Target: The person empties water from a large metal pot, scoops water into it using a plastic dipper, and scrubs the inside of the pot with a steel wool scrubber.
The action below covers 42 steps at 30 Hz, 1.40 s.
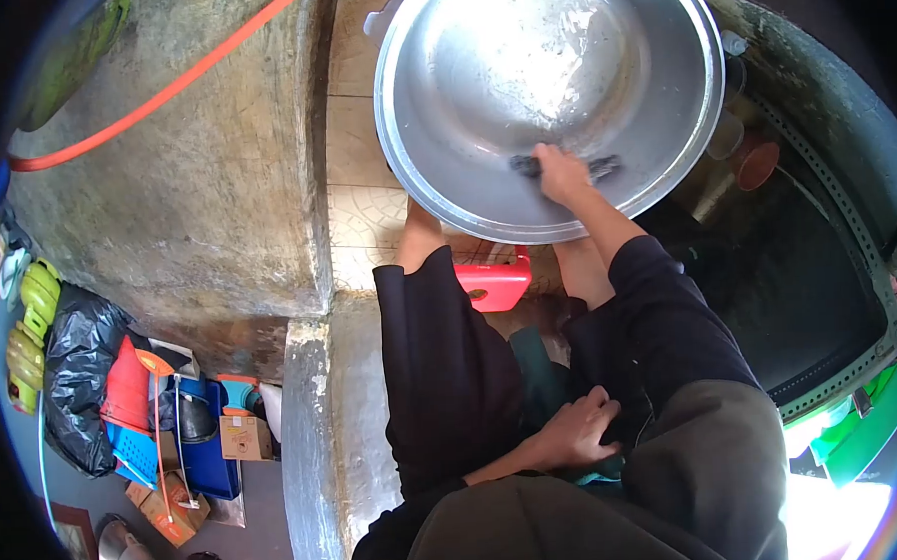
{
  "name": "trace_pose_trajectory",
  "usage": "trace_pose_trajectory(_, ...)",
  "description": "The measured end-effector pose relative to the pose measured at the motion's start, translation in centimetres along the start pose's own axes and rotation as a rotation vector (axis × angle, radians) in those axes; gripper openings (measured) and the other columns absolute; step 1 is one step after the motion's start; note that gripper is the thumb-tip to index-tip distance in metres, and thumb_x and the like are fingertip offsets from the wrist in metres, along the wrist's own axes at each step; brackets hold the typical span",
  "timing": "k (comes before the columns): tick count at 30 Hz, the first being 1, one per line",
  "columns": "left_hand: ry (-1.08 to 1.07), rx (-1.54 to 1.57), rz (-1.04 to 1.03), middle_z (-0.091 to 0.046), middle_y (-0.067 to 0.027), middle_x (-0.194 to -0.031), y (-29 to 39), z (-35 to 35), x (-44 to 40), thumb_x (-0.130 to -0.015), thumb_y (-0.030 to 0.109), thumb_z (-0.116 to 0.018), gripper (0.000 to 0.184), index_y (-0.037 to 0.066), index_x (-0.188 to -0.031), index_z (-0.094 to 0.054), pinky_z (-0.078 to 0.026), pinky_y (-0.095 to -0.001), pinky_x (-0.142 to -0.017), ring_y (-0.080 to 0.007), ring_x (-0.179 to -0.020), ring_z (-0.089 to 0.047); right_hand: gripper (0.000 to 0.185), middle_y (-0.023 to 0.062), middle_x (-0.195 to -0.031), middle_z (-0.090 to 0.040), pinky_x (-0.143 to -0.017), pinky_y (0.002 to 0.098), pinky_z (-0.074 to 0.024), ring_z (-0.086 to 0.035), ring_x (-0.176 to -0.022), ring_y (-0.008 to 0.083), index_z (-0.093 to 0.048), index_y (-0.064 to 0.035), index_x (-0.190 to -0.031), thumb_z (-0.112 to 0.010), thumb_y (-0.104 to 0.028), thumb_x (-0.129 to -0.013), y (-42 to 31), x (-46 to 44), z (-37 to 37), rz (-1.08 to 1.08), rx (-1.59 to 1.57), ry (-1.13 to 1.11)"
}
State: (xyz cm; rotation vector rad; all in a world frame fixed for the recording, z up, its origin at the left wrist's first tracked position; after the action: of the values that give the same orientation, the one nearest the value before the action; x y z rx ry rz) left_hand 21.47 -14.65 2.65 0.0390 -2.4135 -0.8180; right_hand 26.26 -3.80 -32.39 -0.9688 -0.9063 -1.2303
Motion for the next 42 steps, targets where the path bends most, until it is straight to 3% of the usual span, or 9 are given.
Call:
trace_pose_trajectory(5, -0.02, -0.034, 0.032, -0.041, -0.0166, -0.113, 0.2, -0.1, -0.3, -0.074, 0.033, -0.068, 0.06, 0.0, -0.119, -0.047, -0.045, -0.0459, -0.087, -0.0354, -0.103, -0.053, 0.024, 0.0146, -0.1, -0.056, -0.087, 0.0395, -0.0426, -0.051, -0.099, 0.0318, -0.055, -0.0062, -0.097, -0.061, -0.014, -0.075, -16.8, 1.0, 4.5, 0.663, -0.86, 0.359)
trace_pose_trajectory(10, -0.048, -0.032, 0.048, -0.041, -0.0169, -0.113, 0.0, -0.3, -0.3, -0.074, 0.034, -0.068, 0.061, 0.0, -0.12, -0.046, -0.045, -0.0458, -0.088, -0.036, -0.105, -0.051, 0.03, 0.0199, -0.107, -0.053, -0.092, 0.0393, -0.0403, -0.05, -0.103, 0.0343, -0.053, -0.0024, -0.103, -0.065, -0.016, -0.078, -18.7, -2.7, 13.9, 0.526, -0.993, 0.825)
trace_pose_trajectory(18, -0.003, -0.003, 0.02, -0.042, -0.0187, -0.114, 0.6, 0.4, -0.3, -0.074, 0.034, -0.068, 0.062, -0.002, -0.121, -0.046, -0.045, -0.0469, -0.086, -0.0371, -0.102, -0.053, 0.055, 0.0201, -0.138, -0.035, -0.101, 0.0442, -0.0334, -0.038, -0.123, 0.0412, -0.05, -0.0067, -0.121, -0.05, -0.004, -0.066, -14.9, 6.0, 3.2, 0.676, -0.572, 0.205)
trace_pose_trajectory(21, -0.036, 0.018, 0.015, -0.042, -0.0186, -0.115, 0.7, 0.7, -0.3, -0.075, 0.034, -0.067, 0.062, -0.002, -0.121, -0.046, -0.045, -0.0465, -0.087, -0.0371, -0.103, -0.053, 0.041, 0.0247, -0.127, -0.04, -0.097, 0.0455, -0.035, -0.041, -0.112, 0.0426, -0.047, 0.0008, -0.109, -0.047, 0.0, -0.067, -19.5, 1.0, 10.6, 0.785, -0.844, 0.575)
trace_pose_trajectory(24, -0.094, -0.044, 0.022, -0.041, -0.0176, -0.116, 0.1, 0.0, -0.2, -0.075, 0.035, -0.067, 0.062, -0.002, -0.121, -0.046, -0.044, -0.048, -0.088, -0.0367, -0.105, -0.052, 0.038, 0.0273, -0.119, -0.043, -0.098, 0.0459, -0.0337, -0.041, -0.11, 0.0435, -0.045, 0.0046, -0.108, -0.047, 0.003, -0.07, -18.6, -3.2, 18.0, 0.445, -1.056, 1.075)
trace_pose_trajectory(27, 0.041, -0.023, 0.031, -0.041, -0.0162, -0.117, 0.3, 0.5, 0.0, -0.076, 0.034, -0.066, 0.061, -0.001, -0.121, -0.046, -0.043, -0.0489, -0.089, -0.036, -0.108, -0.05, 0.046, 0.0262, -0.127, -0.04, -0.102, 0.0433, -0.0335, -0.04, -0.116, 0.0429, -0.044, 0.0043, -0.12, -0.049, 0.001, -0.075, -19.4, -1.5, 12.3, 0.684, -0.869, 0.839)
trace_pose_trajectory(34, -0.088, 0.026, 0.094, -0.04, -0.0156, -0.119, 1.3, 1.9, 0.5, -0.076, 0.035, -0.066, 0.062, 0.001, -0.123, -0.045, -0.041, -0.0486, -0.09, -0.0343, -0.111, -0.048, 0.038, 0.0111, -0.134, -0.041, -0.098, 0.0427, -0.0417, -0.043, -0.116, 0.0374, -0.063, -0.0156, -0.111, -0.054, -0.004, -0.076, -9.6, -0.7, -0.7, 0.492, -0.18, 0.068)
trace_pose_trajectory(37, -0.079, 0.081, 0.078, -0.04, -0.0151, -0.119, 1.4, 2.5, 1.0, -0.076, 0.035, -0.066, 0.062, 0.002, -0.123, -0.044, -0.039, -0.0487, -0.092, -0.0333, -0.112, -0.048, 0.028, 0.0018, -0.128, -0.043, -0.09, 0.0346, -0.0482, -0.046, -0.111, 0.0279, -0.065, -0.0202, -0.105, -0.055, -0.014, -0.08, -11.9, -4.2, 2.0, 0.786, 0.286, 0.209)
trace_pose_trajectory(42, -0.046, 0.042, -0.017, -0.04, -0.0133, -0.118, 0.9, 1.6, 1.2, -0.077, 0.035, -0.065, 0.059, 0.003, -0.122, -0.045, -0.031, -0.0584, -0.096, -0.0312, -0.115, -0.046, 0.041, 0.0015, -0.124, -0.049, -0.087, 0.0349, -0.0478, -0.053, -0.1, 0.026, -0.058, -0.0254, -0.115, -0.053, -0.008, -0.078, -13.4, -8.1, 11.8, 0.914, 0.235, 0.735)
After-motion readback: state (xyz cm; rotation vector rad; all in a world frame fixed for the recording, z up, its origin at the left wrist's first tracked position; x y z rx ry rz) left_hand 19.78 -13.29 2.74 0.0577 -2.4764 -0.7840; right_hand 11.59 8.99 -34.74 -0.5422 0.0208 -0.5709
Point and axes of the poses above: each hand's wrist, its own x-axis away from the middle knuckle, its own z-axis out of the back of the hand, y = z × x, the point moved 7 cm from there along -x, towards the middle knuckle
